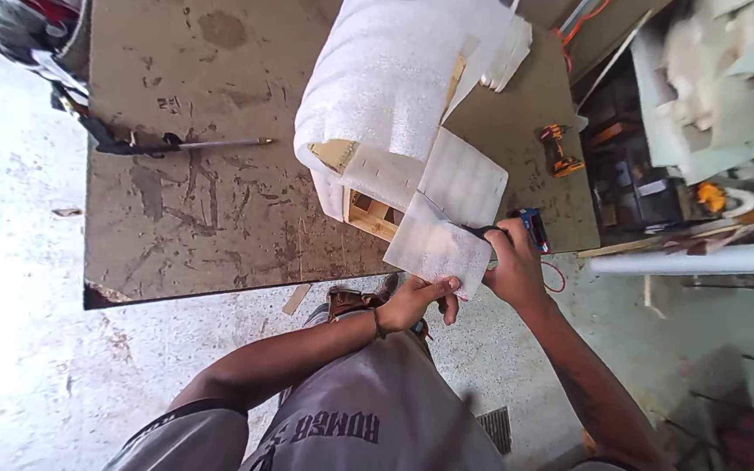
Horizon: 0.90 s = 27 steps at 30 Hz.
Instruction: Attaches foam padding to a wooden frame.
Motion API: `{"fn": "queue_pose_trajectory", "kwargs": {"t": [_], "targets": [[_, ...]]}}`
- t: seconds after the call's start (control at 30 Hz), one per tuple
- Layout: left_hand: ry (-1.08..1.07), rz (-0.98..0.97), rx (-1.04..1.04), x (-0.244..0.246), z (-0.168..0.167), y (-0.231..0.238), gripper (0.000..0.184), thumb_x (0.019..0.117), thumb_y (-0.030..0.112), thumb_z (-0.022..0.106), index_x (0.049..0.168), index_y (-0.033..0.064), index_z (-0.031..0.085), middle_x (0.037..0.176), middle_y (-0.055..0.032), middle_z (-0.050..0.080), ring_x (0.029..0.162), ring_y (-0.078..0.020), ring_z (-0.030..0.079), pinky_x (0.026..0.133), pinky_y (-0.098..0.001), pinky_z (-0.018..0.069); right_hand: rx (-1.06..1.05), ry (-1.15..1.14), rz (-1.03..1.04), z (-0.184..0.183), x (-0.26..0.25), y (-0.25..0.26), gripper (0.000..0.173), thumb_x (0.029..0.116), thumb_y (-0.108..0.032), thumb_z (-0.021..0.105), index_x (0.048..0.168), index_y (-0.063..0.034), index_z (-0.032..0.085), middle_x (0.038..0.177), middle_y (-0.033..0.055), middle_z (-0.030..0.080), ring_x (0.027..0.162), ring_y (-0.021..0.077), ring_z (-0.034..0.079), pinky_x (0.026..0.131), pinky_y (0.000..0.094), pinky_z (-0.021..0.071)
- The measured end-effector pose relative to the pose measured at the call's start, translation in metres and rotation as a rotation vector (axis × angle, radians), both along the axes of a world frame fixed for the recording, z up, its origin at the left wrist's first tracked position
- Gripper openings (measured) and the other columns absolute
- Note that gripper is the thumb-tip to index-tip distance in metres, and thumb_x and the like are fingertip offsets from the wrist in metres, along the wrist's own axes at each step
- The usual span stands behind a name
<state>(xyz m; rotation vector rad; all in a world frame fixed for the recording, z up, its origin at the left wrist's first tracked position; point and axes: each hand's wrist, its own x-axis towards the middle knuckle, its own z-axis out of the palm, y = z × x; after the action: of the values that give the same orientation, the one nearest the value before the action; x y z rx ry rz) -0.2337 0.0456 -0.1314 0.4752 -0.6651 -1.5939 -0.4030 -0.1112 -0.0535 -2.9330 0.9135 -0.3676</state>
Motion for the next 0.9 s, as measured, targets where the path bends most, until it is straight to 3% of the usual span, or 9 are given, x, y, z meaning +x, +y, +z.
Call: {"fn": "queue_pose_trajectory", "kwargs": {"t": [0.07, 0.13, 0.27, 0.33, 0.47, 0.53, 0.7, 0.77, 0.9], "targets": [[0.003, 0.010, -0.022, 0.002, 0.000, 0.001, 0.032, 0.1111, 0.022, 0.046, 0.110, -0.0031, 0.065, 0.075, -0.0141, 0.070, 0.064, -0.0213, 0.068, 0.067, -0.0361, 0.0595, 0.004, 0.014, 0.030, 0.001, 0.007, -0.002, 0.042, 0.0847, -0.034, 0.078, 0.113, -0.0056, 0.067, 0.114, 0.0171, 0.060, 0.102, 0.0329, 0.063, 0.083, 0.0493, 0.0567], [0.002, 0.017, -0.044, 0.003, -0.001, 0.002, 0.032, 0.1110, 0.022, 0.047, 0.109, -0.0030, 0.066, 0.075, -0.0142, 0.070, 0.064, -0.0213, 0.068, 0.067, -0.0360, 0.0592, -0.006, 0.032, 0.044, 0.003, 0.008, -0.003, 0.033, 0.0890, -0.030, 0.075, 0.112, -0.0076, 0.069, 0.111, 0.0148, 0.063, 0.100, 0.0311, 0.064, 0.082, 0.0485, 0.0570], [0.002, 0.017, -0.067, 0.005, -0.002, 0.006, 0.031, 0.1109, 0.022, 0.047, 0.108, -0.0025, 0.066, 0.073, -0.0137, 0.069, 0.063, -0.0213, 0.068, 0.067, -0.0357, 0.0591, -0.038, 0.045, 0.039, 0.003, 0.019, 0.001, 0.044, 0.0825, -0.038, 0.074, 0.116, -0.0099, 0.067, 0.117, 0.0149, 0.061, 0.106, 0.0326, 0.062, 0.086, 0.0519, 0.0554], [-0.002, 0.021, -0.066, 0.006, -0.001, 0.008, 0.032, 0.1109, 0.023, 0.047, 0.108, -0.0024, 0.066, 0.072, -0.0132, 0.069, 0.062, -0.0206, 0.067, 0.066, -0.0350, 0.0587, -0.042, 0.055, 0.058, 0.005, 0.034, 0.005, 0.040, 0.0815, -0.027, 0.071, 0.116, -0.0071, 0.066, 0.116, 0.0168, 0.059, 0.106, 0.0351, 0.061, 0.084, 0.0526, 0.0546], [-0.132, -0.009, -0.088, 0.015, 0.003, 0.015, 0.033, 0.1106, 0.025, 0.048, 0.105, 0.0001, 0.069, 0.074, -0.0097, 0.071, 0.066, -0.0183, 0.068, 0.071, -0.0349, 0.0590, -0.037, 0.081, 0.090, 0.009, 0.049, 0.001, 0.017, 0.0923, -0.012, 0.062, 0.108, -0.0093, 0.068, 0.110, 0.0121, 0.063, 0.101, 0.0307, 0.063, 0.084, 0.0504, 0.0533], [-0.176, -0.014, -0.068, 0.016, 0.003, 0.022, 0.036, 0.1105, 0.028, 0.048, 0.101, 0.0013, 0.071, 0.074, -0.0081, 0.072, 0.067, -0.0170, 0.069, 0.071, -0.0338, 0.0591, -0.046, 0.097, 0.091, 0.012, 0.056, 0.003, 0.016, 0.0926, -0.014, 0.061, 0.106, -0.0103, 0.069, 0.107, 0.0108, 0.064, 0.098, 0.0294, 0.064, 0.082, 0.0504, 0.0532], [-0.098, 0.063, -0.040, 0.035, -0.004, 0.027, 0.028, 0.1092, 0.023, 0.051, 0.106, 0.0009, 0.068, 0.076, -0.0088, 0.071, 0.066, -0.0178, 0.068, 0.069, -0.0342, 0.0591, -0.049, 0.063, 0.118, 0.010, 0.081, 0.001, 0.022, 0.0825, -0.013, 0.067, 0.104, -0.0076, 0.067, 0.106, 0.0130, 0.061, 0.095, 0.0309, 0.063, 0.075, 0.0499, 0.0548], [-0.123, 0.047, -0.034, 0.045, -0.010, 0.035, 0.032, 0.1094, 0.025, 0.051, 0.106, 0.0001, 0.071, 0.079, -0.0094, 0.073, 0.070, -0.0179, 0.070, 0.073, -0.0352, 0.0599, -0.013, 0.039, 0.149, 0.009, 0.092, -0.002, 0.023, 0.0840, -0.015, 0.070, 0.105, -0.0057, 0.068, 0.106, 0.0132, 0.060, 0.094, 0.0295, 0.063, 0.075, 0.0481, 0.0564], [-0.213, -0.003, 0.039, 0.068, -0.025, 0.056, 0.039, 0.1103, 0.030, 0.047, 0.106, 0.0019, 0.074, 0.088, -0.0068, 0.075, 0.082, -0.0163, 0.072, 0.082, -0.0355, 0.0594, -0.035, 0.027, 0.138, 0.007, 0.112, -0.004, 0.045, 0.0859, -0.049, 0.078, 0.102, -0.0078, 0.069, 0.103, 0.0110, 0.061, 0.092, 0.0272, 0.063, 0.076, 0.0460, 0.0558]]}}
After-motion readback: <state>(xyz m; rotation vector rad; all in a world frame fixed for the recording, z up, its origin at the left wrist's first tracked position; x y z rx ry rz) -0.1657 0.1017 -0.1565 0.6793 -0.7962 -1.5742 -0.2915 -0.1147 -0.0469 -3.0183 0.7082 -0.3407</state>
